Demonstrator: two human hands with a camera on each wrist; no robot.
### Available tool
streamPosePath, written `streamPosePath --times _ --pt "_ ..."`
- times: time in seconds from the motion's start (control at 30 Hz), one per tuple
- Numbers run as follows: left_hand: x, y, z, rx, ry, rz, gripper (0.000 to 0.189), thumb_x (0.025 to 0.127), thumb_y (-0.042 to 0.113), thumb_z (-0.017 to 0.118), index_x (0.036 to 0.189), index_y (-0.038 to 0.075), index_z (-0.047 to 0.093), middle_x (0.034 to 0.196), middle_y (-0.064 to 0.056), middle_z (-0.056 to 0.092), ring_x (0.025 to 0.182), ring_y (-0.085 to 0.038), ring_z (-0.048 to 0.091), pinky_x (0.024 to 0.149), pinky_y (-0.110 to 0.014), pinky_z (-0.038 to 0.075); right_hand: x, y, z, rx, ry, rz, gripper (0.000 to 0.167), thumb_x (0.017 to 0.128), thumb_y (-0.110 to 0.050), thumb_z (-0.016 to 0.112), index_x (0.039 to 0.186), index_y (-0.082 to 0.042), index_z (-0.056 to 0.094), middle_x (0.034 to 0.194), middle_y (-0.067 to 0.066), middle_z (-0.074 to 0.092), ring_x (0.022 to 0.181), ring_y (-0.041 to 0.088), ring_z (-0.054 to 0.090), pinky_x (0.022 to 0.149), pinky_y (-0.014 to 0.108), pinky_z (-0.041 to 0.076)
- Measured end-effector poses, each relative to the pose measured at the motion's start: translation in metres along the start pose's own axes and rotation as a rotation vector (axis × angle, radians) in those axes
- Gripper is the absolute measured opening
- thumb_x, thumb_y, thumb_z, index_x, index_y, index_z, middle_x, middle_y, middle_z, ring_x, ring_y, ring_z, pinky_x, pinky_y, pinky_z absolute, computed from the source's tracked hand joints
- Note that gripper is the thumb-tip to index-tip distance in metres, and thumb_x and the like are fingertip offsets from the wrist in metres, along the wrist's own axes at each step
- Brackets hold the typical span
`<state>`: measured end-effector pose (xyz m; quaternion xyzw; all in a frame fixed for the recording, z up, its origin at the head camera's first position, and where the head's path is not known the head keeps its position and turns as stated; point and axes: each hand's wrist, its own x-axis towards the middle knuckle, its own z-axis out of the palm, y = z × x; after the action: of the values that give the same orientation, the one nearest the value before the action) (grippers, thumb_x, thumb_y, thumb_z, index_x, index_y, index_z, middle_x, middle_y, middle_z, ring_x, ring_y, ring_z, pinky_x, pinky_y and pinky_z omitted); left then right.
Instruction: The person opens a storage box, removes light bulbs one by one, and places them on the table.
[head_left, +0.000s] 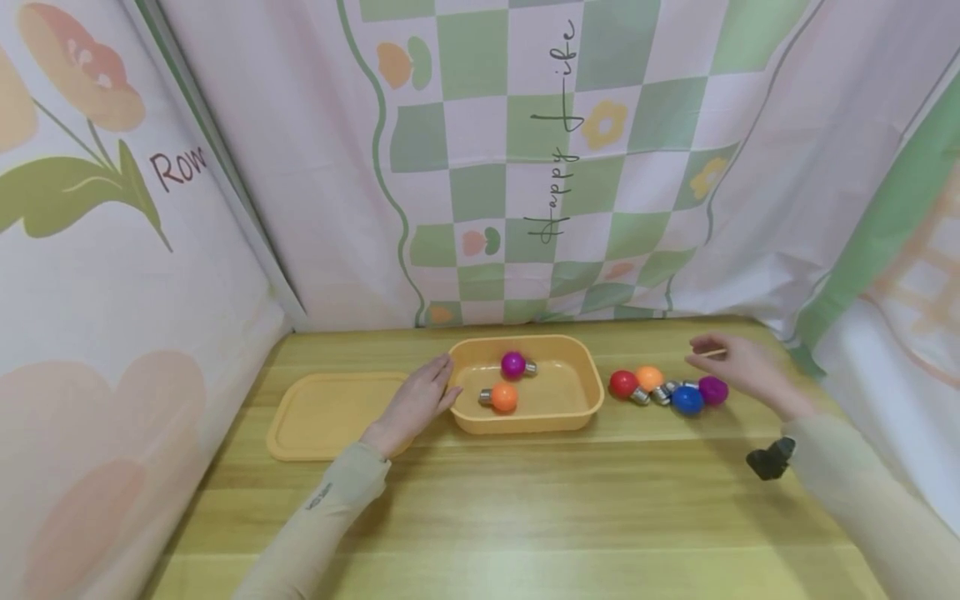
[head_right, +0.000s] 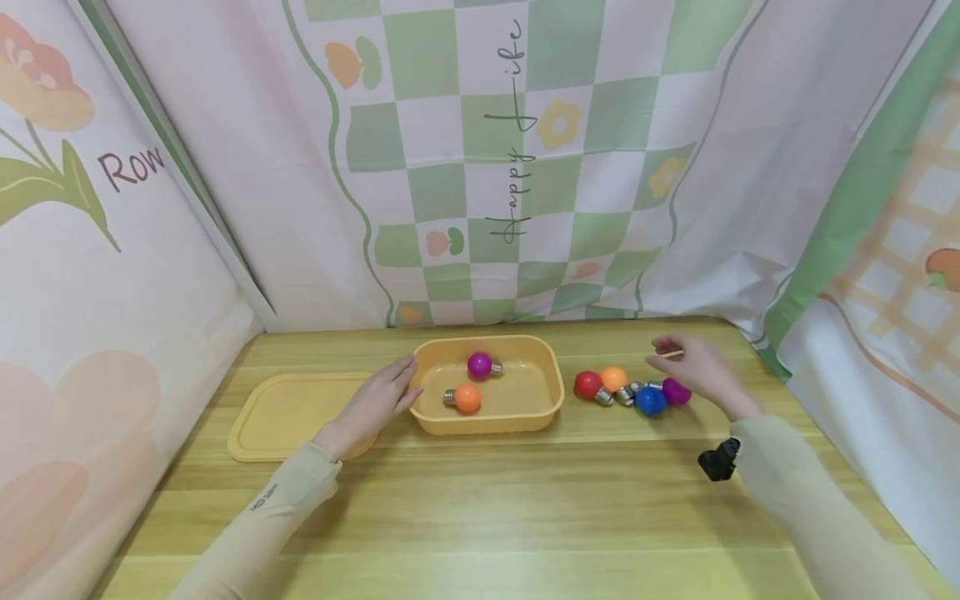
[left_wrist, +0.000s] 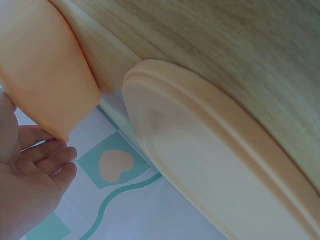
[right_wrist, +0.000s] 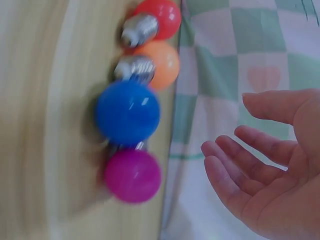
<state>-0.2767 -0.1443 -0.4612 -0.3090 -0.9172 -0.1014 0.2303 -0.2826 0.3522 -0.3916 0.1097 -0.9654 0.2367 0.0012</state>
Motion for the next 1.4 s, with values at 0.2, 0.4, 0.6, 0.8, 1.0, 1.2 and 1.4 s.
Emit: streamPosePath --times 0.2,0.4,0.6,0.8,1.0,1.2,1.4 --pt "0.000 -0.001 0.001 0.015 -0.012 0.003 0.050 0.097 0.025 0.064 0.127 -0.013 0.059 0.132 -0.029 0.060 0.122 -0.039 0.061 0.106 -0.044 0.054 0.016 -0.034 0.004 0.042 -0.031 -0.023 0.051 0.099 -0.031 0.059 0.131 0.009 0.053 0.127 0.035 0.059 0.111 0.049 0.062 0.090 0.056 0.058" --pt "0.000 -0.001 0.001 0.015 -0.030 -0.005 0.050 0.098 0.026 0.062 0.128 -0.014 0.058 0.133 -0.030 0.059 0.124 -0.039 0.060 0.107 -0.046 0.053 0.030 -0.068 0.012 0.048 -0.030 -0.075 0.047 0.097 -0.029 0.062 0.127 0.008 0.057 0.124 0.032 0.062 0.109 0.046 0.065 0.091 0.054 0.059" --pt "0.002 -0.001 0.000 0.012 0.002 0.019 0.049 0.097 0.025 0.064 0.126 -0.015 0.059 0.131 -0.030 0.061 0.122 -0.040 0.062 0.105 -0.046 0.054 0.043 -0.095 0.024 0.097 -0.053 -0.139 0.040 0.097 -0.021 0.062 0.124 0.008 0.058 0.123 0.031 0.064 0.109 0.044 0.066 0.092 0.052 0.059" --pt "0.002 -0.001 -0.001 0.021 0.006 0.021 0.048 0.096 0.025 0.065 0.125 -0.013 0.060 0.130 -0.029 0.062 0.121 -0.038 0.063 0.104 -0.044 0.055 0.057 -0.116 0.037 0.122 -0.063 -0.209 0.037 0.095 -0.015 0.065 0.121 0.010 0.060 0.119 0.031 0.064 0.105 0.043 0.067 0.092 0.050 0.060" --pt "0.001 -0.001 0.000 0.035 -0.007 0.025 0.049 0.097 0.026 0.064 0.126 -0.013 0.060 0.130 -0.028 0.062 0.121 -0.037 0.062 0.105 -0.042 0.055 0.070 -0.136 0.051 0.153 -0.090 -0.267 0.036 0.092 -0.010 0.067 0.120 0.011 0.060 0.118 0.032 0.064 0.102 0.042 0.069 0.089 0.046 0.062" --pt "0.001 -0.001 0.000 0.031 0.010 0.032 0.049 0.095 0.025 0.066 0.125 -0.013 0.060 0.129 -0.029 0.062 0.119 -0.039 0.063 0.103 -0.042 0.056 0.084 -0.148 0.069 0.135 -0.110 -0.311 0.036 0.090 -0.010 0.069 0.117 0.012 0.060 0.115 0.032 0.066 0.099 0.041 0.071 0.088 0.045 0.062" --pt "0.001 -0.002 0.000 0.040 0.007 0.024 0.049 0.095 0.025 0.066 0.125 -0.013 0.061 0.130 -0.028 0.062 0.120 -0.037 0.063 0.103 -0.041 0.056 0.094 -0.161 0.080 0.133 -0.134 -0.330 0.034 0.089 -0.008 0.069 0.115 0.011 0.061 0.114 0.032 0.067 0.098 0.041 0.071 0.088 0.044 0.063"
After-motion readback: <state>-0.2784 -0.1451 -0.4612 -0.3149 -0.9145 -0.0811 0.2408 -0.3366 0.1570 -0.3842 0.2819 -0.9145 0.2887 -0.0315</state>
